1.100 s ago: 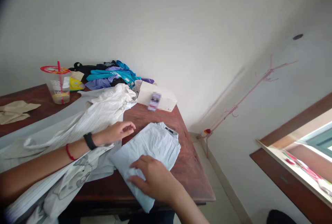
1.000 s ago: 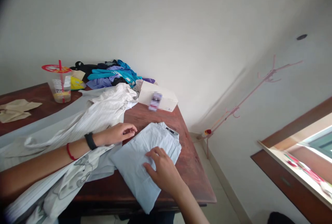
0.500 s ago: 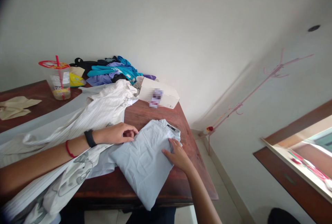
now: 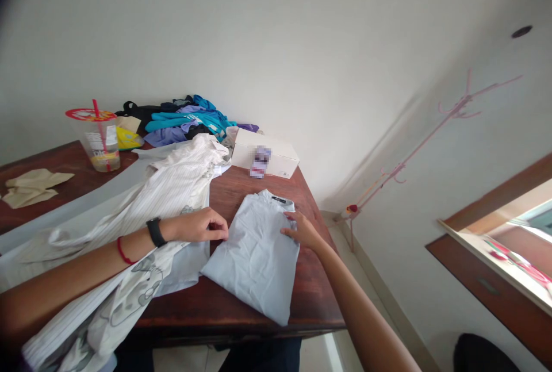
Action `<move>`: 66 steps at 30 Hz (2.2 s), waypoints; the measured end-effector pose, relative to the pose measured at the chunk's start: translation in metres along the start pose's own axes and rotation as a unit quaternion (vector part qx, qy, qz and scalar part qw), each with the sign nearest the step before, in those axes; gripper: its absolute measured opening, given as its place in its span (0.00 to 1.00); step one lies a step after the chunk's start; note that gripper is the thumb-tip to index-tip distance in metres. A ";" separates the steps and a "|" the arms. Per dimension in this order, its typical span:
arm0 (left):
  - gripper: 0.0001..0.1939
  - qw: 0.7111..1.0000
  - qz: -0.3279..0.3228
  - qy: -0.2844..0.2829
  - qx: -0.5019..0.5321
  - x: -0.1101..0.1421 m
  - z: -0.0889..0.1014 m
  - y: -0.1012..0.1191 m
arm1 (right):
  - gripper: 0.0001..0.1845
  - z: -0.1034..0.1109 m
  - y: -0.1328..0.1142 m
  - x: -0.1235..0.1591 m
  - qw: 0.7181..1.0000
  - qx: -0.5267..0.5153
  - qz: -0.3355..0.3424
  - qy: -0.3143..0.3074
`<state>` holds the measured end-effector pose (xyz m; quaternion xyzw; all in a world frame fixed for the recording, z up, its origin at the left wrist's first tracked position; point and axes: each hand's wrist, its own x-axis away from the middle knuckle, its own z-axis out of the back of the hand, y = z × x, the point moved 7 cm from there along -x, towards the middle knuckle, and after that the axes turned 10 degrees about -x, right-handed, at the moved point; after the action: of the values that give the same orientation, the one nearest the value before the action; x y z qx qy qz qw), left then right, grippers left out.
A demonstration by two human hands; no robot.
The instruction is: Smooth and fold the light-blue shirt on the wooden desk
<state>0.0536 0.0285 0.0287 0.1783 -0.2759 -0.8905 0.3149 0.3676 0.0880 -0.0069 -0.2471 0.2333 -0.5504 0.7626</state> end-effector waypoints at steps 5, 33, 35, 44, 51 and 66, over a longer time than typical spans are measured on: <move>0.15 0.998 0.033 0.048 -0.030 -0.003 0.006 -0.008 | 0.11 0.004 -0.012 -0.011 0.998 0.061 -0.007 -0.026; 0.12 0.992 0.058 0.106 -0.043 -0.006 0.014 -0.010 | 0.19 -0.019 -0.075 0.067 0.993 -0.121 0.002 -0.014; 0.13 0.993 0.054 0.098 -0.042 -0.007 0.013 -0.009 | 0.23 -0.030 -0.074 0.069 0.996 -0.087 0.031 -0.010; 0.12 0.995 0.037 0.075 -0.058 -0.008 0.010 -0.009 | 0.22 -0.052 -0.117 0.067 0.996 0.043 0.060 -0.046; 0.11 0.996 0.035 0.054 -0.065 -0.007 0.007 -0.007 | 0.13 -0.055 -0.115 0.060 0.996 0.058 0.047 -0.038; 0.40 0.978 0.014 -0.054 -0.203 0.001 -0.014 -0.017 | 0.26 -0.001 -0.052 0.110 0.980 -0.052 -0.026 0.191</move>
<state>0.0523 0.0337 0.0074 0.0585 -0.1082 -0.9316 0.3421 0.3608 -0.0313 0.0159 -0.1829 0.3964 -0.5940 0.6757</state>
